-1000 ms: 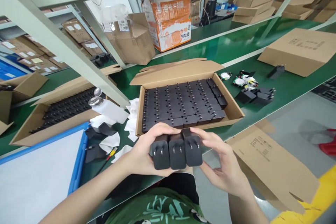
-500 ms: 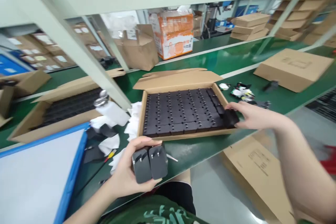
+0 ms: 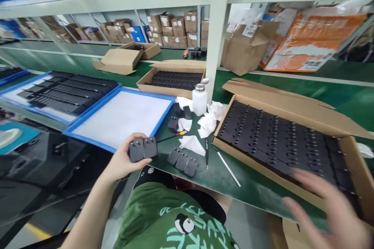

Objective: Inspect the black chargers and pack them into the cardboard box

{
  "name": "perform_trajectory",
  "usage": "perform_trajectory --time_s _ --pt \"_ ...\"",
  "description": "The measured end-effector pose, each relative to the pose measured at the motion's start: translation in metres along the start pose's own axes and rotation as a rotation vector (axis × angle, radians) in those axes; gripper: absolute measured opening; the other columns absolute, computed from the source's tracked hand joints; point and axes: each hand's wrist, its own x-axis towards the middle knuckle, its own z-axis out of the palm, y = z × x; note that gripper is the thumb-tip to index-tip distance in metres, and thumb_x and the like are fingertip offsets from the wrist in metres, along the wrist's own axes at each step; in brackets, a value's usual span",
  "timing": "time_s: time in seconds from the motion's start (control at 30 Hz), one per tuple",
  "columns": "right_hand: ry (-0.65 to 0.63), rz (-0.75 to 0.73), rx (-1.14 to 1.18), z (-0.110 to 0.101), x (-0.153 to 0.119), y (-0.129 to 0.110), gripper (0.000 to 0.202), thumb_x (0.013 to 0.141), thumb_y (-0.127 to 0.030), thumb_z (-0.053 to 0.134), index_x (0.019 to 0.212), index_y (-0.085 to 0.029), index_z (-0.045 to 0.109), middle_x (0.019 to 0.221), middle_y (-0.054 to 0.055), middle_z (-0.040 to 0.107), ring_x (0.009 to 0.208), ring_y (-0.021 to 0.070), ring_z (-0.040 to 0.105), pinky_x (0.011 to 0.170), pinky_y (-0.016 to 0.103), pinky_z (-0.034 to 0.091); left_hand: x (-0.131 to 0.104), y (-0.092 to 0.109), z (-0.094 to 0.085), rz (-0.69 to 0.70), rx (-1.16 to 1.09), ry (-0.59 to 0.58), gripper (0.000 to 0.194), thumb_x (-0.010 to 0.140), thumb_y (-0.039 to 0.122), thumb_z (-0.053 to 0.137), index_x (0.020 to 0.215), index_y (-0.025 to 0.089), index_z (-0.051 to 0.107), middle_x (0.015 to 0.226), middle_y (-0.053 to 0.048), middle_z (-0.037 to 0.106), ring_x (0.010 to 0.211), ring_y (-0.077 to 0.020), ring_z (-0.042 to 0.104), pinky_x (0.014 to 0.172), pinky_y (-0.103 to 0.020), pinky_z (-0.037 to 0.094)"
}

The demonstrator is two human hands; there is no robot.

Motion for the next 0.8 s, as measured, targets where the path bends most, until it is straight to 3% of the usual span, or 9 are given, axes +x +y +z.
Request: perform_trajectory --time_s 0.07,0.1,0.17,0.27,0.37,0.57,0.67,0.8 --pt "-0.39 -0.069 0.111 0.053 -0.006 -0.057 0.063 0.085 -0.049 0.066 0.144 -0.042 0.046 0.135 0.009 0.064 0.115 0.0402 0.066 0.084 0.062 0.064 -0.006 -0.005 0.0 -0.033 0.03 -0.104 0.048 0.07 0.032 0.081 0.11 0.02 0.058 0.103 -0.006 0.066 0.085 -0.0217 0.066 0.073 -0.032 0.056" --pt "-0.494 -0.086 0.173 0.078 -0.007 -0.08 0.066 0.088 -0.048 0.065 0.148 -0.038 0.04 0.141 0.009 0.059 0.123 0.0371 0.063 0.091 0.058 0.064 -0.006 -0.008 0.003 -0.041 0.034 -0.158 0.047 0.071 0.032 0.08 0.111 0.02 0.057 0.104 -0.007 0.066 0.084 -0.021 0.066 0.073 -0.032 0.056" --pt "-0.6 -0.045 0.246 0.12 -0.006 -0.111 0.077 0.089 -0.05 0.067 0.153 -0.032 0.029 0.149 0.012 0.05 0.134 0.0356 0.054 0.099 0.055 0.059 -0.001 -0.014 0.009 -0.042 0.022 -0.26 0.046 0.075 0.033 0.077 0.113 0.02 0.055 0.106 -0.008 0.067 0.084 -0.0206 0.068 0.074 -0.032 0.057" --pt "-0.655 0.064 0.299 0.157 -0.005 -0.124 0.088 0.085 -0.053 0.072 0.155 -0.032 0.021 0.151 0.014 0.047 0.137 0.0346 0.049 0.104 0.055 0.054 0.015 -0.025 0.02 -0.02 -0.037 -0.423 0.051 0.077 0.035 0.075 0.118 0.02 0.049 0.12 -0.012 0.067 0.102 -0.0238 0.069 0.087 -0.036 0.057" --pt "-0.646 0.125 0.344 0.17 -0.01 -0.125 0.08 0.088 -0.048 0.07 0.153 -0.033 0.024 0.147 0.012 0.05 0.134 0.0321 0.05 0.101 0.054 0.055 0.033 -0.034 0.025 0.003 -0.074 -0.582 0.055 0.076 0.036 0.076 0.12 0.021 0.048 0.127 -0.012 0.065 0.115 -0.0252 0.065 0.099 -0.038 0.053" --pt "-0.544 0.226 0.324 0.177 -0.016 -0.138 0.058 0.095 -0.032 0.061 0.148 -0.032 0.037 0.138 0.01 0.056 0.129 0.0303 0.052 0.103 0.055 0.051 0.06 -0.045 0.019 0.074 0.079 -0.811 0.049 0.078 0.033 0.077 0.12 0.022 0.055 0.13 -0.01 0.061 0.122 -0.0287 0.058 0.104 -0.044 0.048" --pt "-0.551 0.284 0.316 0.175 -0.014 -0.146 0.062 0.095 -0.03 0.063 0.149 -0.032 0.035 0.139 0.009 0.056 0.129 0.0289 0.053 0.103 0.052 0.053 0.066 -0.05 0.016 0.125 0.152 -0.848 0.049 0.081 0.037 0.076 0.124 0.023 0.056 0.127 -0.012 0.062 0.123 -0.0333 0.055 0.104 -0.052 0.046" --pt "-0.557 0.339 0.308 0.169 -0.013 -0.148 0.068 0.091 -0.033 0.069 0.15 -0.034 0.034 0.139 0.009 0.057 0.123 0.0285 0.057 0.095 0.047 0.058 0.064 -0.049 0.016 0.318 0.238 -0.763 0.078 0.08 0.054 0.077 0.144 0.024 0.043 0.139 -0.014 0.058 0.131 -0.0385 0.051 0.113 -0.059 0.037"
